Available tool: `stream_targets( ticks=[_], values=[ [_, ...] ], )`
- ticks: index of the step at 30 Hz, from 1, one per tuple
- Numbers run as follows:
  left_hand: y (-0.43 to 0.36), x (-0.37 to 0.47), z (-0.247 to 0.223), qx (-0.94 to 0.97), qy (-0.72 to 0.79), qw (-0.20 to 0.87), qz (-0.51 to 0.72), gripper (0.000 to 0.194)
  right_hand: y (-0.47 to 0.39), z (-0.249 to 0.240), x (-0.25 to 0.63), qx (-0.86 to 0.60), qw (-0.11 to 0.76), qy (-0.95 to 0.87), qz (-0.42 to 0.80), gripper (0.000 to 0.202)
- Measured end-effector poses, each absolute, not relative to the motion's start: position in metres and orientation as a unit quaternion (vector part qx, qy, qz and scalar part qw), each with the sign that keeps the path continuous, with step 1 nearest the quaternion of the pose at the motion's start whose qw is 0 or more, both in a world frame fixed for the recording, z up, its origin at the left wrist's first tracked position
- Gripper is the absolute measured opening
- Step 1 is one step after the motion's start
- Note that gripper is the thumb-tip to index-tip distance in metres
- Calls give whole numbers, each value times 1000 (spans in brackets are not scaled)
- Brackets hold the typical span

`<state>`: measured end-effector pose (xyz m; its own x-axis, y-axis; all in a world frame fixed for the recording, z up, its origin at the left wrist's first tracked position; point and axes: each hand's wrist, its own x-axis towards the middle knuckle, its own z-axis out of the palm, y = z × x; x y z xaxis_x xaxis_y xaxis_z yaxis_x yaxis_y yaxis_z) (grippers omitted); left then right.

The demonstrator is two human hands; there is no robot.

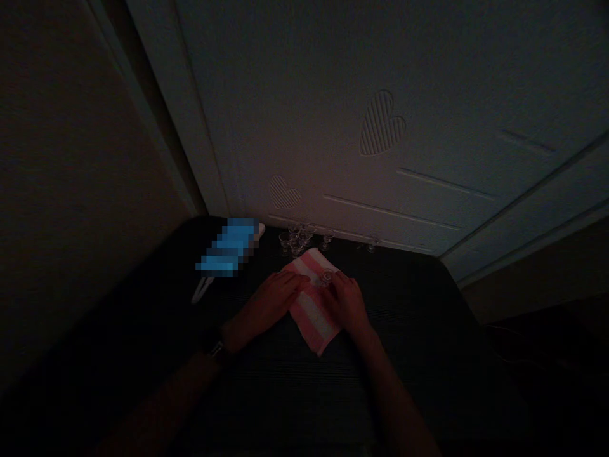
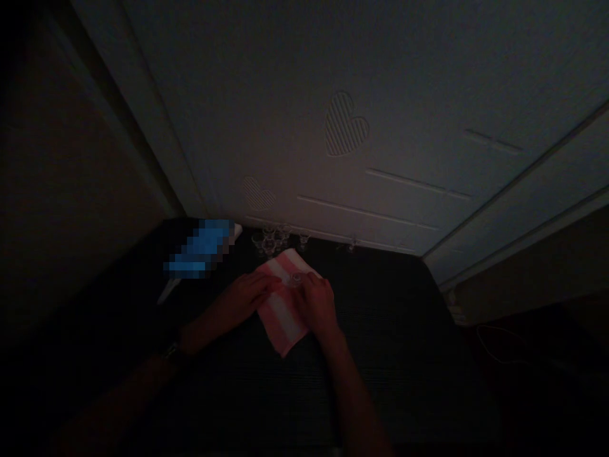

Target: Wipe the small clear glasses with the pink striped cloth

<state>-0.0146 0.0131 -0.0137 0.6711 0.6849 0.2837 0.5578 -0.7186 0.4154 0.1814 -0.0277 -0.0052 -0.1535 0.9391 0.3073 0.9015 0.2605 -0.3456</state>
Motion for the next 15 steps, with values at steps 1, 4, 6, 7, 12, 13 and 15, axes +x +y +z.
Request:
stream_targets(
  ticks=[1,4,6,7,12,13,15],
  values=[
    [14,-15,-15,903,343,147,214,27,-27,-6,185,-626,234,-743,33,20],
    [15,-16,-19,905,335,142,221,27,-26,-8,190,-655,248,-713,30,22],
    [15,-16,-19,905,333,141,224,27,-26,-9,189,-646,270,-713,47,22],
    [15,-16,-18,905,333,142,223,27,-27,-9,187,-635,284,-717,58,21],
    [13,-15,-12,903,342,140,219,23,-30,-8,174,-560,328,-751,119,19],
    [13,-15,-12,903,342,139,220,22,-31,-8,172,-552,324,-757,130,19],
    [14,-15,-11,903,343,141,218,22,-30,-8,169,-549,312,-762,142,17]
  ],
)
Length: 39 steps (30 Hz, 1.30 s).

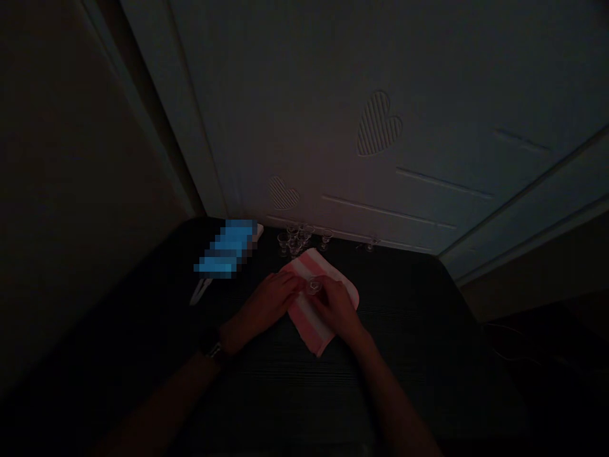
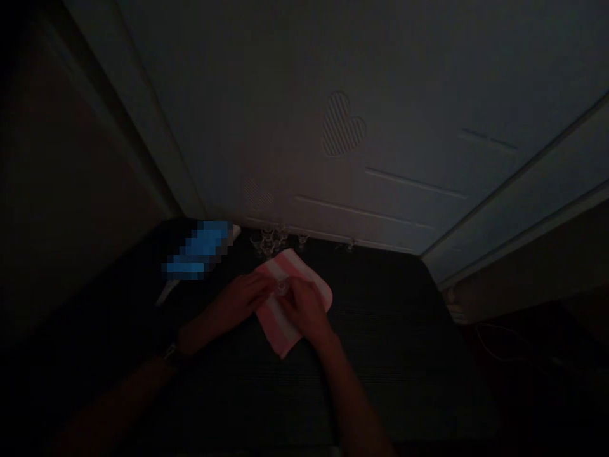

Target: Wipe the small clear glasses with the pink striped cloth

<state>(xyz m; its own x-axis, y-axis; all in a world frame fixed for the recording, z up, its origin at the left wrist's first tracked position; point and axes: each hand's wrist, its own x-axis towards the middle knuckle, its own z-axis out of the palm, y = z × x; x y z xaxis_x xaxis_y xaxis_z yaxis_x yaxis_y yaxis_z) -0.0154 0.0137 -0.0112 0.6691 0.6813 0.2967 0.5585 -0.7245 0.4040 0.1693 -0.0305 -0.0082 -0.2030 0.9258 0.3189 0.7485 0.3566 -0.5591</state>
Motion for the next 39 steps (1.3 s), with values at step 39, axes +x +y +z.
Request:
stream_targets(
  ticks=[39],
  values=[
    [7,-9,-7,910,341,121,201,30,-32,0,173,-623,357,-689,101,15]
  ],
)
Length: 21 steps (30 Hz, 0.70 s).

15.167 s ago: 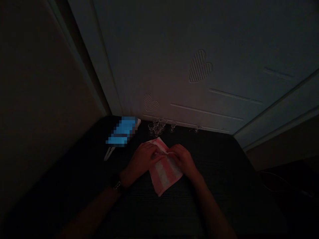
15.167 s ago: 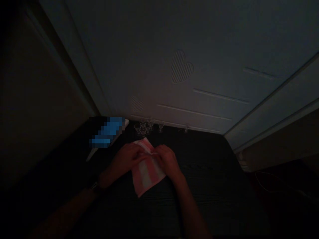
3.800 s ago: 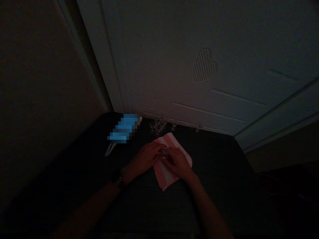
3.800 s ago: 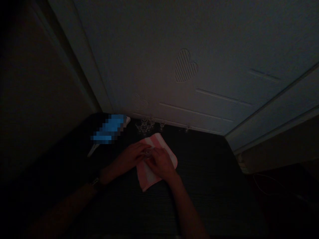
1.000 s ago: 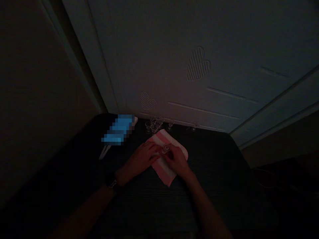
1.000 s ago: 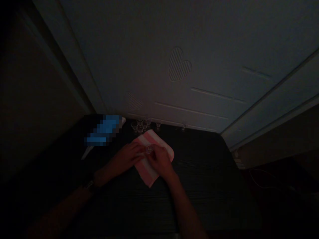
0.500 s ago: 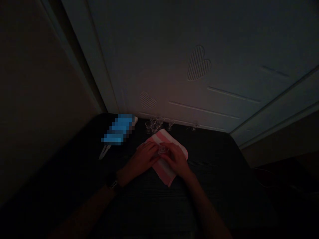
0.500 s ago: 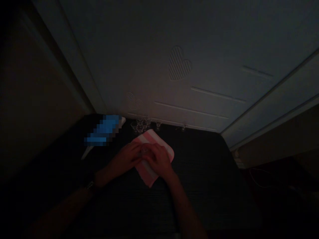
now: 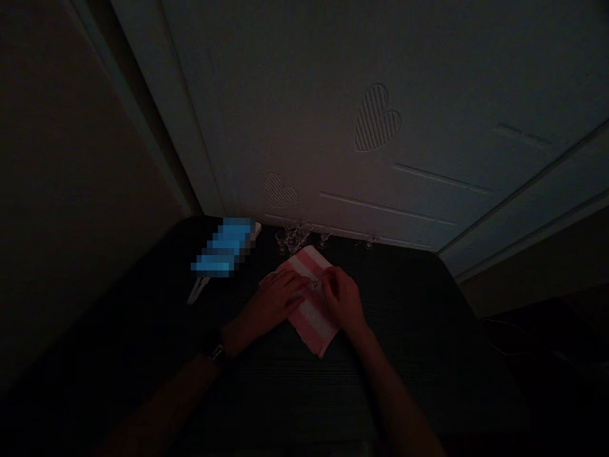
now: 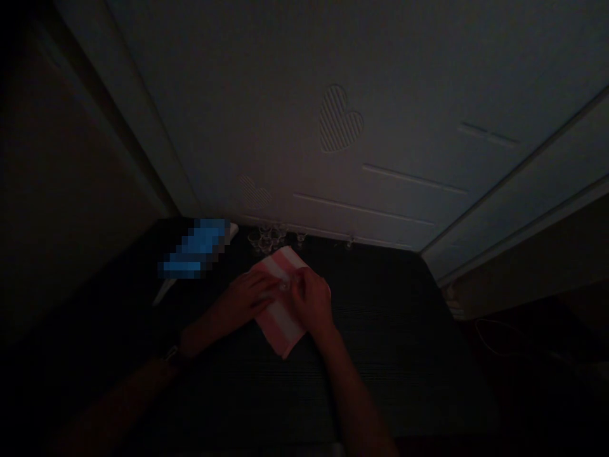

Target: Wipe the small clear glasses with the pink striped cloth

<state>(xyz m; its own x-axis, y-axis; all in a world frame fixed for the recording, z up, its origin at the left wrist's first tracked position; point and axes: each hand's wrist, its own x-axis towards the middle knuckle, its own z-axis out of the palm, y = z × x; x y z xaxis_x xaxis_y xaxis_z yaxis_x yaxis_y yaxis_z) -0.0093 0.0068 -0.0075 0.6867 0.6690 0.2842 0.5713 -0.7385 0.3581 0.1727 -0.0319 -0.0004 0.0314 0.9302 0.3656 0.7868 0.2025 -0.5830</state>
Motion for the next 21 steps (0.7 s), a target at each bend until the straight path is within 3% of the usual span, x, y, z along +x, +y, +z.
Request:
stream_targets(
  ticks=[5,11,21],
  values=[
    [7,-9,-9,908,345,118,207,27,-29,-6,176,-651,294,-697,62,13],
    [8,-8,-8,907,346,115,209,24,-29,-5,173,-634,253,-729,42,29],
    [18,-20,-12,898,375,115,201,32,-28,-9,179,-675,333,-652,86,18]
  ],
)
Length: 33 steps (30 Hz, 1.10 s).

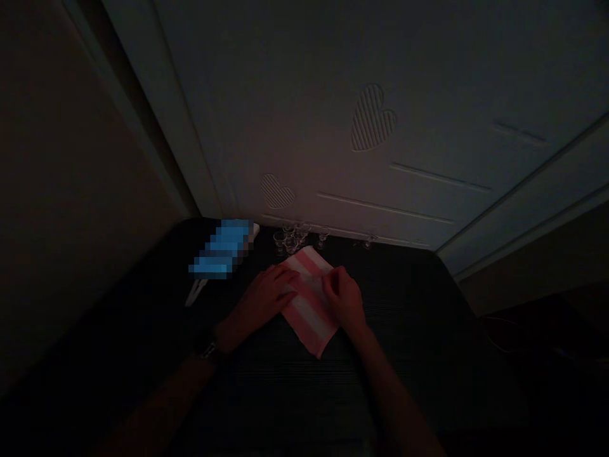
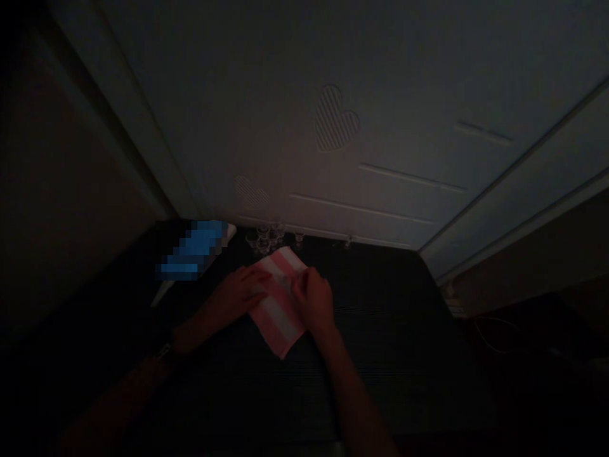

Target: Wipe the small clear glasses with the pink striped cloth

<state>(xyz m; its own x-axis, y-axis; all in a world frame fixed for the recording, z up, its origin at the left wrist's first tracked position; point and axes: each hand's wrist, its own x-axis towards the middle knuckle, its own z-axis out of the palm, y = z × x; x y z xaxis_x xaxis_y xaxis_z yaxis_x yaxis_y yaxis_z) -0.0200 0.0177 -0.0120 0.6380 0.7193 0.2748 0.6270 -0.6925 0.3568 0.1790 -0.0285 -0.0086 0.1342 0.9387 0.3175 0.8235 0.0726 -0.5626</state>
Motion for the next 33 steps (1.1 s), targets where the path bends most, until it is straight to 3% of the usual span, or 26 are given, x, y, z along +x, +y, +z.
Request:
stream_targets(
  ticks=[15,23,31,33],
  values=[
    [17,-19,-9,887,383,118,229,21,-30,-3,177,-632,283,-717,72,6],
    [16,-20,-7,874,431,106,197,16,-32,-2,174,-586,219,-778,53,19],
    [15,-20,-6,876,433,97,190,16,-34,2,176,-623,231,-747,32,10],
    [14,-19,-6,876,434,96,189,15,-35,2,172,-605,241,-758,46,20]
  ],
)
